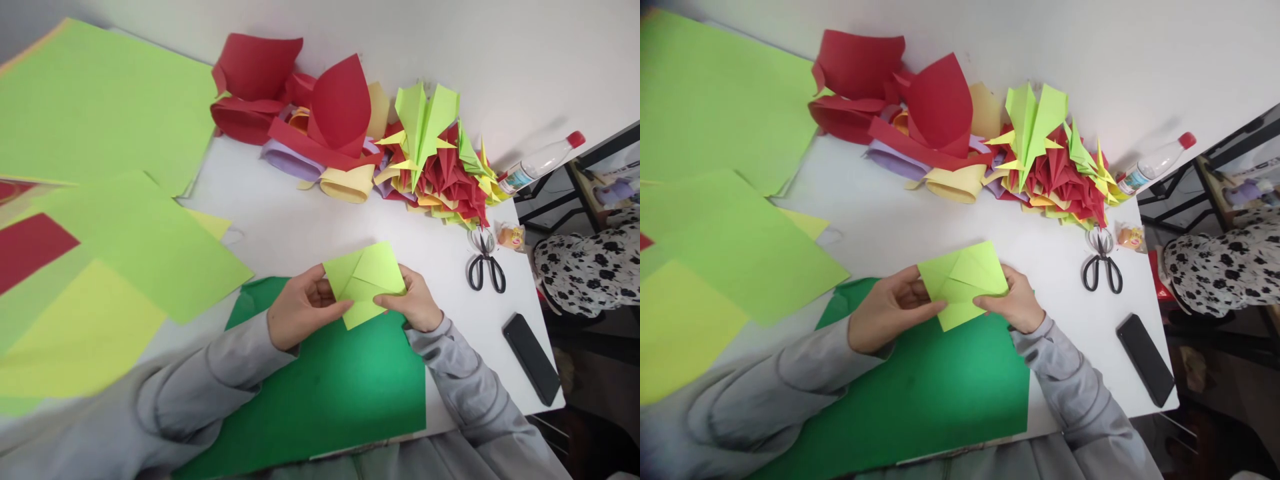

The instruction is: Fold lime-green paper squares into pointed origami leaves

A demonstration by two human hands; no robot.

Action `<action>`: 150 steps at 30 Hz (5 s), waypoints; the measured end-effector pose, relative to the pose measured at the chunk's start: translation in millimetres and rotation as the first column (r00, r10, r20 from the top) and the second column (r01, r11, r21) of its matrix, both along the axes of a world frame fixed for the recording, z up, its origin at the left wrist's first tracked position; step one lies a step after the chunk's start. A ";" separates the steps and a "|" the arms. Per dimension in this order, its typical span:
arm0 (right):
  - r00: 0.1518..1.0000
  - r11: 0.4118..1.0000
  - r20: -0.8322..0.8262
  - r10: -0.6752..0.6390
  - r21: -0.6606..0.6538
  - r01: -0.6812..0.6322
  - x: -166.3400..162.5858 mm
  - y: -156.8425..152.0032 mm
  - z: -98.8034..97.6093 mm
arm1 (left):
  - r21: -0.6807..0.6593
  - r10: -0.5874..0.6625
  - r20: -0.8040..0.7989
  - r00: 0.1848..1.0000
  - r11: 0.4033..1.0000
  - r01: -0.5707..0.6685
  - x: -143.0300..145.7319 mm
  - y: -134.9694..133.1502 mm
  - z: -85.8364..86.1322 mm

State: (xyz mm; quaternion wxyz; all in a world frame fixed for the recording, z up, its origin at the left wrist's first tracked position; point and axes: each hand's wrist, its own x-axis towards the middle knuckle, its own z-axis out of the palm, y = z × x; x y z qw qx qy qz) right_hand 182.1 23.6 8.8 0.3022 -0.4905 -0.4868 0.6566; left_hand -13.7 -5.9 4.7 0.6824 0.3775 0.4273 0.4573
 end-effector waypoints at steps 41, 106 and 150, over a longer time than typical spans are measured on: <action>0.971 0.975 -0.214 0.105 -0.172 -0.143 21.0 12.6 -3.8 | -0.037 0.260 -0.067 0.963 0.964 -0.263 -0.8 -1.6 -6.9; 0.997 0.985 0.066 -0.050 0.166 0.039 1.3 -5.7 -4.4 | 0.231 0.113 -0.316 0.942 0.972 -0.039 -3.6 -2.4 -10.9; 0.740 0.288 0.672 -0.026 0.714 -0.638 9.0 -0.4 -6.7 | 0.662 0.431 -0.744 0.511 0.372 0.650 -16.4 14.3 -23.3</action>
